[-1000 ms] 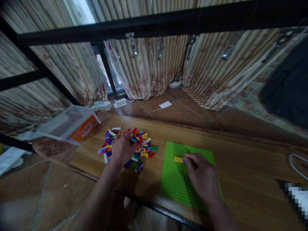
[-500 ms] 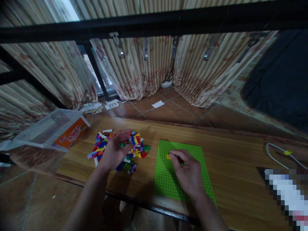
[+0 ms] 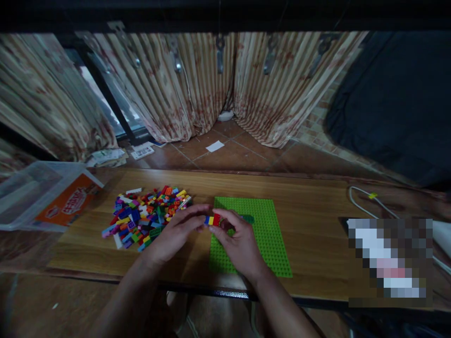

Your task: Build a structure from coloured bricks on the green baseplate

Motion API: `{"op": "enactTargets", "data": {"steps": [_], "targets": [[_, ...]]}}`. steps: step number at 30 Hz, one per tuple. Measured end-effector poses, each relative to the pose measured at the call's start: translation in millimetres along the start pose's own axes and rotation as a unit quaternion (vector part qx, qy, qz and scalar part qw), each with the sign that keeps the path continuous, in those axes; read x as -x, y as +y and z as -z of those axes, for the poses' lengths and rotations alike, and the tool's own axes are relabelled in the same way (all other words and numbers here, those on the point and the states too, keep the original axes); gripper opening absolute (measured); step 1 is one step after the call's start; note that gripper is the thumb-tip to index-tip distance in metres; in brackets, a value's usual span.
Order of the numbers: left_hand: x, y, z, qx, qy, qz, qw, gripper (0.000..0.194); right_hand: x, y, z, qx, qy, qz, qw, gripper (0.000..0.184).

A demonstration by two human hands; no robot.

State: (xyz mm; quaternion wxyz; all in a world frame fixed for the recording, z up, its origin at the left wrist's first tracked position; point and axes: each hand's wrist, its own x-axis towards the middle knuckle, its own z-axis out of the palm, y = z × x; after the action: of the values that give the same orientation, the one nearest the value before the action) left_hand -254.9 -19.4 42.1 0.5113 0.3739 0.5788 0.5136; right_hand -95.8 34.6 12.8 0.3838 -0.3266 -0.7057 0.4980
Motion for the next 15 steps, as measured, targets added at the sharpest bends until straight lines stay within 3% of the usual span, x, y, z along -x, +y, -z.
{"op": "enactTargets", "data": {"steps": [6, 10, 15], "targets": [[-4.4, -5.8, -3.7, -0.012, -0.056, -0.017, 0.998, 0.030, 1.9, 2.1, -3.0, -0.013, 0.011, -0.016, 1.000, 0.032], [-6.2, -6.6, -4.4, -0.030, -0.054, -0.017, 0.998, 0.025, 2.4, 4.2, -3.4, -0.004, 0.011, -0.019, 1.000, 0.038], [-5.5, -5.3, -5.8, -0.013, -0.051, -0.015, 0.999, 0.022, 2.3, 4.3, -4.2, 0.011, 0.006, -0.017, 1.000, 0.029]]}}
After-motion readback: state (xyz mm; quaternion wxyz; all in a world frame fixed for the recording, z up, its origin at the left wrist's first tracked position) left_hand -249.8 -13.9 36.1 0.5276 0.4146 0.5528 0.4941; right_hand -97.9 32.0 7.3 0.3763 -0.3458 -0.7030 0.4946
